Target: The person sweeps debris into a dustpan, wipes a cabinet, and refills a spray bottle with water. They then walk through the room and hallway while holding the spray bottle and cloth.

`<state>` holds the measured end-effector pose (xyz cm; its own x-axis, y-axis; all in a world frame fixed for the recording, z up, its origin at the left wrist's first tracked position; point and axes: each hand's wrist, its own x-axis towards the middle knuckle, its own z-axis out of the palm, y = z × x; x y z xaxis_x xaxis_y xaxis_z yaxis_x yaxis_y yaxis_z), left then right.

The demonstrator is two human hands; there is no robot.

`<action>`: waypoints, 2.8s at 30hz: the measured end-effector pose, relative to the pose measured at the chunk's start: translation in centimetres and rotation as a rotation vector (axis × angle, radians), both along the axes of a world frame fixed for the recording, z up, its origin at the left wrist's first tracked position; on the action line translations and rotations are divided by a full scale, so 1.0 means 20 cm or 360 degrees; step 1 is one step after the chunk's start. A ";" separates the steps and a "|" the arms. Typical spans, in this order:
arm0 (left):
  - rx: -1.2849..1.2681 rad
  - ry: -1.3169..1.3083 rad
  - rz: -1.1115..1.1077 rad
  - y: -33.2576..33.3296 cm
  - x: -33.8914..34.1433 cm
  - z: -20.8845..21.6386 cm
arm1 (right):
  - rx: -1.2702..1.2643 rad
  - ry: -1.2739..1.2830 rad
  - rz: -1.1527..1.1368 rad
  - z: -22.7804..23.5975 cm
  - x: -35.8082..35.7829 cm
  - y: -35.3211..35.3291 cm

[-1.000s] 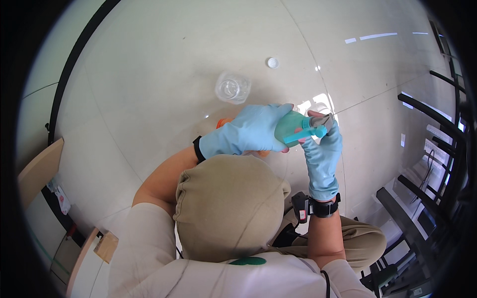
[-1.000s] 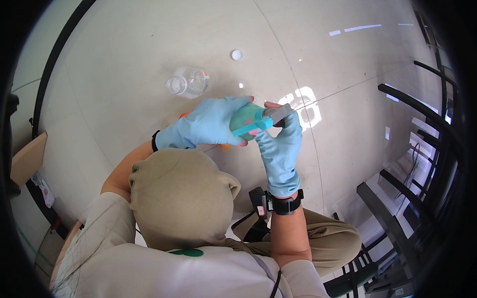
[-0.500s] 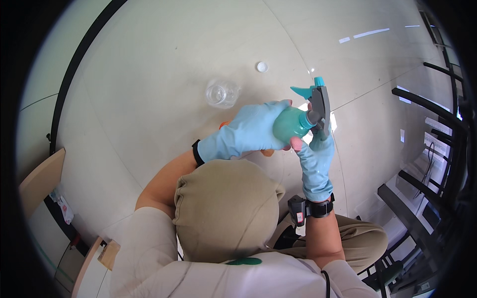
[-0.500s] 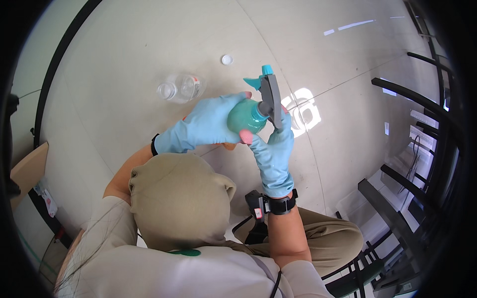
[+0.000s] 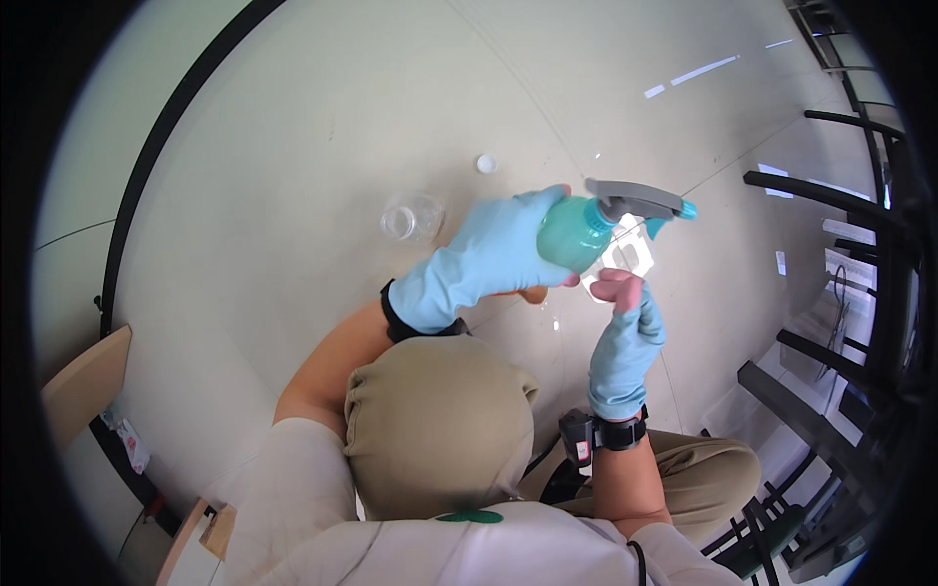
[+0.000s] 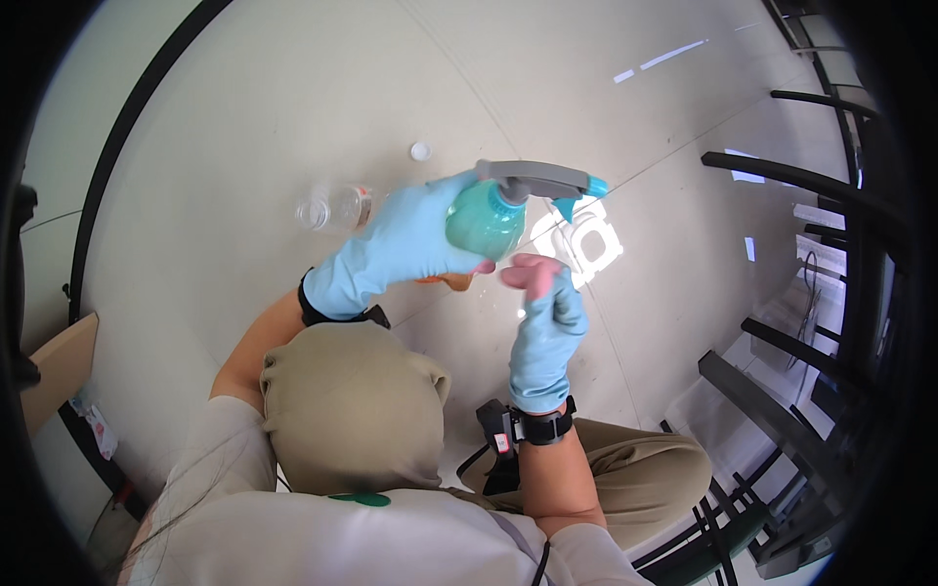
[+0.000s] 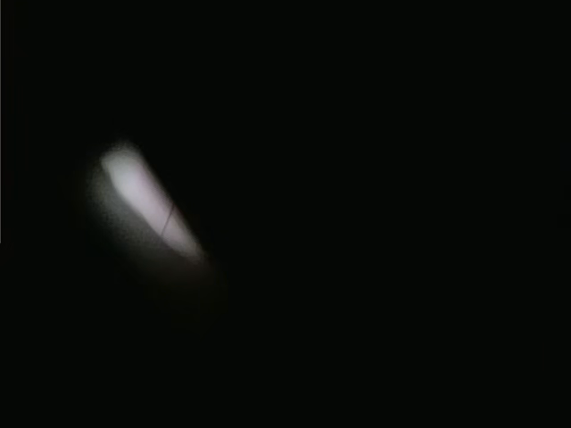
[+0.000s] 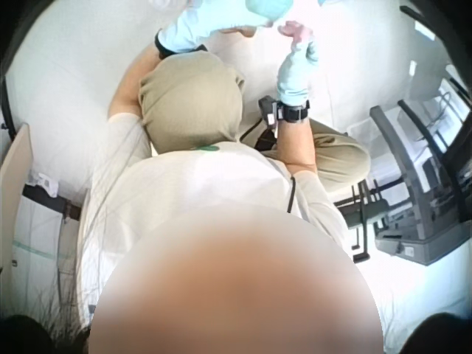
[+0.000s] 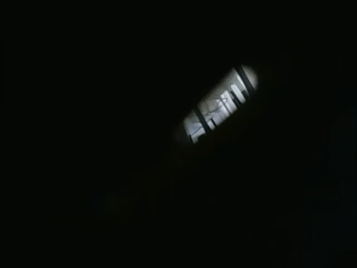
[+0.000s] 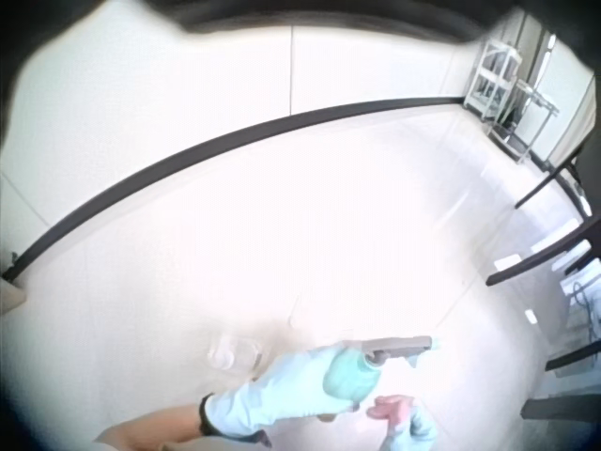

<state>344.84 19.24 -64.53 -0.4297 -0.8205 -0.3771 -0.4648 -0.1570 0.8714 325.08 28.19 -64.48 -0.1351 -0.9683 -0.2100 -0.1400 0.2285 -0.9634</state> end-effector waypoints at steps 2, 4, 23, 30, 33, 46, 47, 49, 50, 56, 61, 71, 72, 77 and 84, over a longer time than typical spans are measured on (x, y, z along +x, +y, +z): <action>0.0036 0.0080 0.0049 0.00 -0.01 0.00 | 0.0022 -0.0095 -0.0188 -0.01 -0.06 -0.06; 0.0008 0.0058 -0.0041 0.01 -0.02 0.00 | 0.0030 -0.0308 -0.0189 -0.01 -0.09 -0.17; 0.0117 0.0240 -0.0115 0.03 -0.10 -0.03 | 0.0091 -0.0682 0.0322 0.06 -0.22 -0.32; 0.0301 0.0014 0.0092 -0.02 -0.11 0.01 | -0.0386 -0.0028 0.0215 0.16 -0.05 -0.07; 0.0137 0.0096 0.0007 -0.02 -0.10 0.01 | -0.0083 -0.0422 -0.0516 0.09 -0.09 -0.12; 0.0285 0.0121 -0.0098 -0.03 -0.12 0.02 | 0.0114 -0.0171 0.0584 0.14 -0.13 -0.43; 0.0321 0.0018 -0.0033 -0.03 -0.14 0.02 | 0.0051 0.0006 0.0515 0.13 -0.10 -0.43; -0.0212 -0.0134 0.0055 -0.01 -0.18 0.02 | 0.0078 0.0108 0.0183 0.12 -0.01 -0.39; -0.0418 -0.0280 0.0070 0.01 -0.21 0.02 | 0.0034 0.0235 0.0055 0.12 0.02 -0.36; -0.0701 -0.0628 -0.0106 0.24 -0.34 0.09 | -0.0002 -0.0037 -0.0415 0.27 0.08 -0.13; -0.0612 -0.0348 -0.0118 0.38 -0.34 0.34 | 0.0356 0.0054 -0.0477 0.49 -0.02 0.03; 0.1830 0.1567 0.0472 0.69 0.02 0.89 | 0.0103 -0.0764 -0.0190 1.15 -0.05 0.33; 0.2148 0.1633 0.0490 0.76 0.02 0.98 | 0.0076 -0.0707 -0.0055 1.24 -0.05 0.35; 0.1902 0.1877 0.0302 0.93 0.01 1.35 | 0.0045 -0.0570 0.0254 1.68 -0.03 0.40; 0.1200 0.1995 0.0824 0.98 0.09 2.04 | 0.0431 -0.0322 0.0109 2.38 0.24 0.34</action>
<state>346.61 38.78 -23.81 -0.5144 -0.7661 -0.3853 0.7180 -0.6305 0.2950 329.88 35.05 -16.83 -0.0009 -0.8791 -0.4766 0.0241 0.4765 -0.8789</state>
